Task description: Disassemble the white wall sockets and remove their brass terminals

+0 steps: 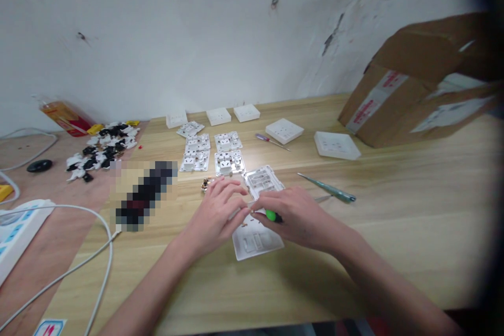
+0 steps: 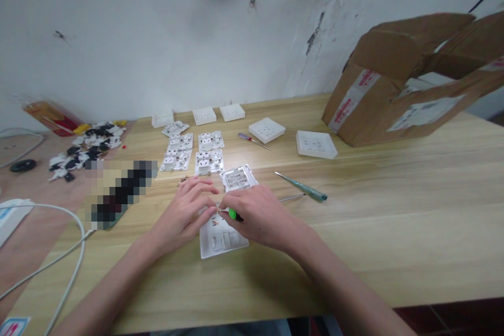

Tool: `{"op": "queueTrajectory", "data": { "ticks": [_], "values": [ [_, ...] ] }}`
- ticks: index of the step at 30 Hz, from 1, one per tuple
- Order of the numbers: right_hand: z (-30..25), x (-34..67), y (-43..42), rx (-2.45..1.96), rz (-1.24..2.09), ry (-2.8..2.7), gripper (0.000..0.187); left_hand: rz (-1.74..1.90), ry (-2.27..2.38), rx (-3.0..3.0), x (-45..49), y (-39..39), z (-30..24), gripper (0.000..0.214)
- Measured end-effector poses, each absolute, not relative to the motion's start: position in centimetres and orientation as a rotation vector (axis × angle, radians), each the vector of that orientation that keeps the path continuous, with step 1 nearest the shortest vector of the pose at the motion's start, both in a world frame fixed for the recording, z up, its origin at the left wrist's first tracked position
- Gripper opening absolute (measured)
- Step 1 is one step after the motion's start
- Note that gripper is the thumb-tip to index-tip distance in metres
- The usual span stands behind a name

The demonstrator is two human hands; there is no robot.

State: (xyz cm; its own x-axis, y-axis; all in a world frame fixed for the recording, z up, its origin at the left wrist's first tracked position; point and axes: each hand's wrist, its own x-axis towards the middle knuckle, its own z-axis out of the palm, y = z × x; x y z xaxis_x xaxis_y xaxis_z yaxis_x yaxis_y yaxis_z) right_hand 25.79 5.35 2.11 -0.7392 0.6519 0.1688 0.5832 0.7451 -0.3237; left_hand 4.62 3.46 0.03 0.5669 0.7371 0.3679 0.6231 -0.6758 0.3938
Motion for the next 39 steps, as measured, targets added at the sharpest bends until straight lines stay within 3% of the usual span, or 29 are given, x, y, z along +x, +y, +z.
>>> {"op": "queueTrajectory", "data": {
  "ticks": [33,39],
  "values": [
    [2.1,26.1,5.3,-0.979,0.43,-2.688,0.016,0.728,1.055,2.592,4.7,3.6,-0.1,0.01],
    [2.0,26.3,5.6,-1.042,0.423,-2.673,0.014,0.836,1.26,2.468,1.2,3.3,1.2,0.012]
  ]
}}
